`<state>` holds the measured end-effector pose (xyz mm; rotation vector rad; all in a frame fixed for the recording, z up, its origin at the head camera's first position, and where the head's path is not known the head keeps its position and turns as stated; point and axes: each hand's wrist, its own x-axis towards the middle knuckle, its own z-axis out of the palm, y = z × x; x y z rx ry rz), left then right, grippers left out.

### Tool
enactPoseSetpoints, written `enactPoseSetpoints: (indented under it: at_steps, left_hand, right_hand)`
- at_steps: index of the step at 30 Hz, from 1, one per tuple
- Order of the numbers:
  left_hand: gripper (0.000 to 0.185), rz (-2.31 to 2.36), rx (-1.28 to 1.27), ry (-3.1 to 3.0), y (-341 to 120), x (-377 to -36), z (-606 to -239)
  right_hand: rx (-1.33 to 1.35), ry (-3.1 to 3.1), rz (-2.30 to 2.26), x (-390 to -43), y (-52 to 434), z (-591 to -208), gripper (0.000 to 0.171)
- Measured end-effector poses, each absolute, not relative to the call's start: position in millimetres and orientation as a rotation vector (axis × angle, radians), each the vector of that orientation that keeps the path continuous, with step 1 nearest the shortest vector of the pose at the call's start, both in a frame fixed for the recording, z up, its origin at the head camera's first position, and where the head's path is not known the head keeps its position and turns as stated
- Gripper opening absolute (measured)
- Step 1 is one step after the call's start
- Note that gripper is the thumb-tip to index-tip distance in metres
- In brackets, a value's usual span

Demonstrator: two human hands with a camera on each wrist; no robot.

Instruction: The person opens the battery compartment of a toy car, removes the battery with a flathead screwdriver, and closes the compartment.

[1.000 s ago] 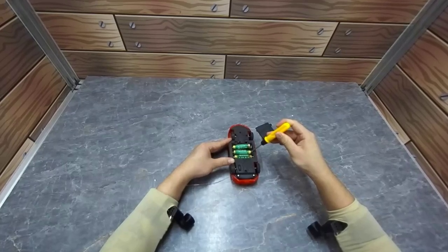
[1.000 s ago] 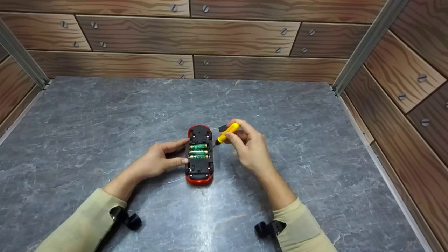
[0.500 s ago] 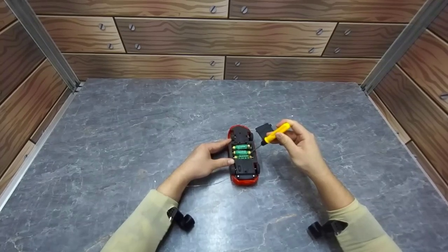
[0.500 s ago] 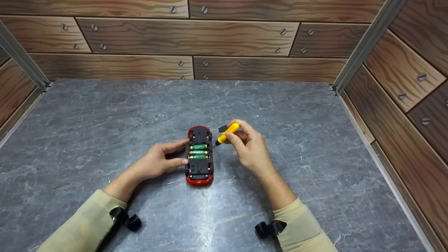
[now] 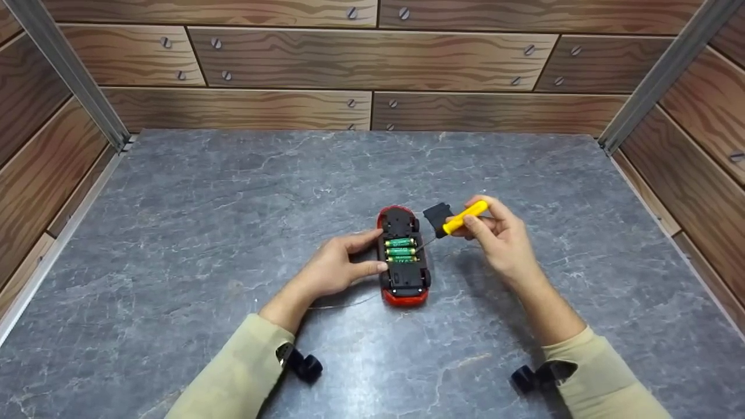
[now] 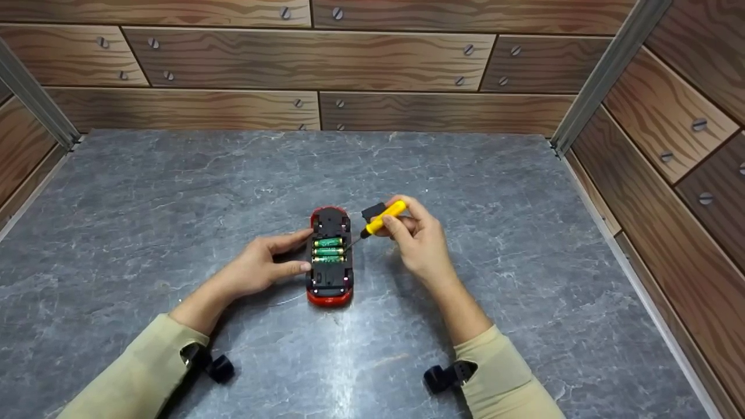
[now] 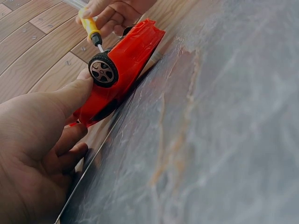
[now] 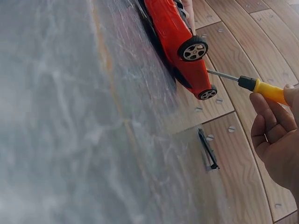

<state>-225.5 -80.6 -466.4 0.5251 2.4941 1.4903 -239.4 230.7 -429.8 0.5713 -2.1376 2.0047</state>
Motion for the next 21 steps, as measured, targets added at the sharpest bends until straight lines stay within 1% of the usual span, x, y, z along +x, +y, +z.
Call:
enactPoseSetpoints:
  at_steps: [6,13,21]
  left_hand:
    - [0.072,1.504,0.561,2.496,-81.4,-225.8,-466.0]
    - [0.073,1.503,0.522,2.478,-83.8,-224.5,-466.6]
    - [0.074,1.512,0.543,2.471,-83.3,-225.4,-467.9]
  right_hand:
    - [0.546,-2.114,2.054,-242.7,233.9,-432.7,0.017]
    - [0.525,-2.093,2.099,-243.6,235.0,-433.6,0.02]
    - [0.574,-2.081,2.093,-243.5,236.5,-432.2,0.019]
